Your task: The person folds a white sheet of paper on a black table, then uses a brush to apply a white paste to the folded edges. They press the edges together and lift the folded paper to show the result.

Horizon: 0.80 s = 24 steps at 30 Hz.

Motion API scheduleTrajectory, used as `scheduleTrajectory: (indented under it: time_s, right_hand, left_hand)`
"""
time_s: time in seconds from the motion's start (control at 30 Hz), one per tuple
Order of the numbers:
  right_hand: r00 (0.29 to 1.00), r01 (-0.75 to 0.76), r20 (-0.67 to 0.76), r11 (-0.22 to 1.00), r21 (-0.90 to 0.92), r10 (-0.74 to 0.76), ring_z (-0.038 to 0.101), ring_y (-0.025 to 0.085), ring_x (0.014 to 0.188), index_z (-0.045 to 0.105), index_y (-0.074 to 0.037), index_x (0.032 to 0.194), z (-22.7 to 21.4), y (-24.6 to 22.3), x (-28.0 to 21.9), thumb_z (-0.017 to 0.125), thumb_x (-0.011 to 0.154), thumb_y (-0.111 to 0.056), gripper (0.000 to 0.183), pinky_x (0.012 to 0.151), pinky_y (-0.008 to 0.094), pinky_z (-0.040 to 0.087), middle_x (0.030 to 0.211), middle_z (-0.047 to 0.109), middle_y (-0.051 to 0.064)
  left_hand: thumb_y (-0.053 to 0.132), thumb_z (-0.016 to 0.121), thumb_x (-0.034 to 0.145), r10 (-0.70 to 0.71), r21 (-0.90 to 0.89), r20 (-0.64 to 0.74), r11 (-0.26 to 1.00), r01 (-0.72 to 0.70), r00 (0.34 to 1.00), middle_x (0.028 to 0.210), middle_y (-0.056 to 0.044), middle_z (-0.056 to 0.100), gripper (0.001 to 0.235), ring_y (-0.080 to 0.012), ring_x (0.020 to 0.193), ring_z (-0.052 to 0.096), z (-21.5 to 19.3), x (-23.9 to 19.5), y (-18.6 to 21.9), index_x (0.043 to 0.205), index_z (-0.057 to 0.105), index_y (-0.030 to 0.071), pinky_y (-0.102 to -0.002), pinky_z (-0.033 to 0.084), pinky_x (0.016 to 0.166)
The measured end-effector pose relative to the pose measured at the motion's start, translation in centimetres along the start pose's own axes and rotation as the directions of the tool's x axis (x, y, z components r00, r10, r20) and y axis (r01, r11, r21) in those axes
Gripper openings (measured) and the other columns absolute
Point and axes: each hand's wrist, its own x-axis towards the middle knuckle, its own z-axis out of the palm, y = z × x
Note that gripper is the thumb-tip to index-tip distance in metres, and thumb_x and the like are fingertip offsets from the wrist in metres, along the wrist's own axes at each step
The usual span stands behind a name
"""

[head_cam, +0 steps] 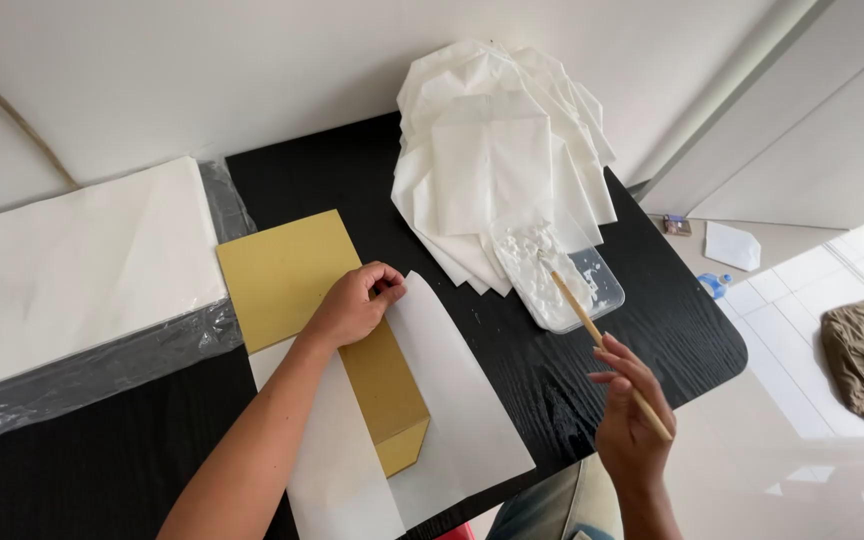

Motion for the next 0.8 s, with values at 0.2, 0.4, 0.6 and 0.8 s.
scheduleTrajectory:
  time_s: [0.2, 0.4, 0.6, 0.8]
  right_hand:
    - [0.992, -0.087, 0.083, 0.993, -0.086, 0.094, 0.067, 0.029, 0.12, 0.057, 0.001, 0.126, -0.3, 0.7, 0.6, 0.064, 0.097, -0.01, 0.031, 0.085, 0.033, 0.059, 0.14, 0.06, 0.023]
    - [0.905, -0.421, 0.034, 0.905, -0.055, 0.424, 0.07, 0.024, 0.091, 0.045, -0.002, 0.139, -1.5, -0.1, 0.5, 0.079, 0.078, -0.001, 0.069, 0.087, 0.036, 0.06, 0.121, 0.059, 0.017]
    - [0.974, 0.074, 0.225, 0.873, -0.483, 0.041, 0.054, 0.032, 0.126, 0.073, -0.01, 0.107, -4.5, 3.9, -5.4, 0.066, 0.091, -0.003, 0.019, 0.111, 0.046, 0.045, 0.123, 0.066, 0.01]
    - [0.75, 0.054, 0.625, 0.923, -0.381, 0.214, 0.025, 0.036, 0.157, 0.058, -0.01, 0.143, 0.8, -1.3, -4.2, 0.05, 0.098, -0.003, 0.047, 0.12, 0.056, 0.032, 0.159, 0.048, 0.01]
  left_hand:
    - [0.029, 0.064, 0.1, -0.082, 0.051, 0.06, 0.996, 0.079, 0.995, 0.095, 0.006, 0.067, 0.012, -0.0107, 0.085, 0.058, -0.7, -0.1, 1.3, 0.1, 0.071, 0.019, -0.028, 0.047, 0.08]
    - [0.028, 0.064, 0.101, -0.127, 0.047, 0.073, 0.991, 0.124, 0.989, 0.097, 0.005, 0.067, 0.013, -0.0106, 0.09, 0.06, -1.2, -0.9, 2.4, 0.102, 0.07, 0.017, -0.027, 0.048, 0.084]
    - [0.025, 0.066, 0.101, -0.045, -0.052, 0.067, 0.998, 0.048, 0.997, 0.091, 0.004, 0.066, 0.013, -0.0088, 0.083, 0.059, -1.6, -0.4, 0.5, 0.103, 0.071, 0.014, -0.025, 0.047, 0.079]
    - [0.024, 0.066, 0.102, -0.021, -0.059, 0.077, 0.998, 0.026, 0.997, 0.088, 0.004, 0.064, 0.012, -0.0085, 0.079, 0.056, -2.0, -0.6, 0.7, 0.103, 0.071, 0.013, -0.024, 0.046, 0.076]
